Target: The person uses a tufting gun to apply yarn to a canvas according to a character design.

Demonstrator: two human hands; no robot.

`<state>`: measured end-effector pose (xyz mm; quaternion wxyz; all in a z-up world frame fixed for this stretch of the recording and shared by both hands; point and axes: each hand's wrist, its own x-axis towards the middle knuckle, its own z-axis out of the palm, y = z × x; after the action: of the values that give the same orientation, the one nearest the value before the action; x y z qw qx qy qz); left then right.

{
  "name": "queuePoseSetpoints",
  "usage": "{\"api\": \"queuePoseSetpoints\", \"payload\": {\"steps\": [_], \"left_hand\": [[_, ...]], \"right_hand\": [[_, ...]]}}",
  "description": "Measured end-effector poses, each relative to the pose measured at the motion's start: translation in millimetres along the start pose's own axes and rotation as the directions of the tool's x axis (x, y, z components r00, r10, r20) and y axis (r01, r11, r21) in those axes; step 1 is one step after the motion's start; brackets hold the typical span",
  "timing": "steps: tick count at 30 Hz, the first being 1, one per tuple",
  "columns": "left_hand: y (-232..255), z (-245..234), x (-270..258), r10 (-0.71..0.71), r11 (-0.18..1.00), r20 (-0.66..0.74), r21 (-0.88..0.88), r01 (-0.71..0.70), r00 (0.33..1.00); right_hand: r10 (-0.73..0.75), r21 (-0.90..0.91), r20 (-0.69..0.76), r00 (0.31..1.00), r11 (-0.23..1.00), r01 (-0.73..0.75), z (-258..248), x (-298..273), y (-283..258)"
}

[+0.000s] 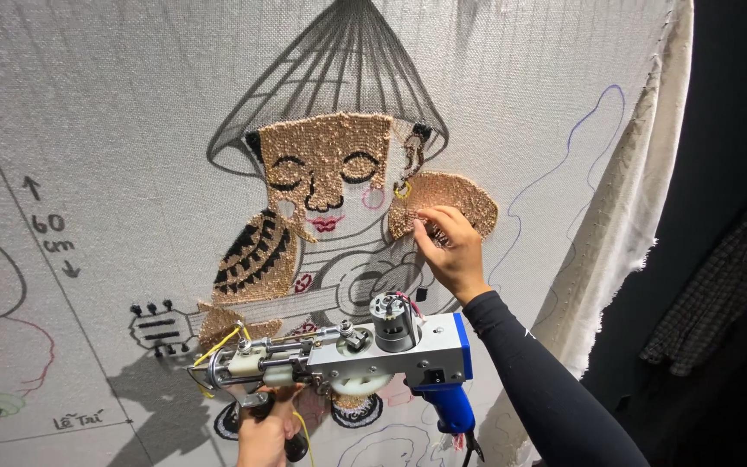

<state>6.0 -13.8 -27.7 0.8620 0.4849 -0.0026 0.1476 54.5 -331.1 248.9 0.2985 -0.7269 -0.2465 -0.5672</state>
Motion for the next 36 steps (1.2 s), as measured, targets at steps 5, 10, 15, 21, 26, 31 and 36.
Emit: {"api": "queuePoseSetpoints", "payload": {"steps": [5,10,15,21,26,31,36], "left_hand": [[22,24,-10,-0.019,0.999,-0.026,-0.035,0.018,0.999],[17,27,-3,-0.025,0.999,0.017,-0.039,0.026,1.000],[15,47,-6,-0.015,0.998,0.173,-0.056,0.025,0.985],[60,126,-35,-0.110,0.994,0.299,0.038,0.104,0.948],[54,171,-21,-0.088,0.996,0.566,0.078,0.053,0.820],[109,227,-27,-0.163,0.968,0.683,0.249,-0.018,0.712],[108,249,-19,-0.190,0.946,0.751,0.313,-0.087,0.632]], "right_hand": [[0.267,0.283,0.226,0.937,0.902,-0.326,-1,-15,13],[0.292,0.528,0.774,0.562,0.191,-0.827,-57,-96,31],[-0.251,0.488,0.847,0.470,0.012,-0.873,-129,-127,-28],[0.367,0.158,0.902,0.227,0.209,-0.965,-172,-146,-31],[0.650,0.343,0.648,0.397,0.216,-0.914,-207,-143,-67],[0.781,0.396,0.496,0.380,0.186,-0.899,-232,-153,-69],[0.865,0.397,0.293,0.408,0.278,-0.875,-240,-158,-79]]}}
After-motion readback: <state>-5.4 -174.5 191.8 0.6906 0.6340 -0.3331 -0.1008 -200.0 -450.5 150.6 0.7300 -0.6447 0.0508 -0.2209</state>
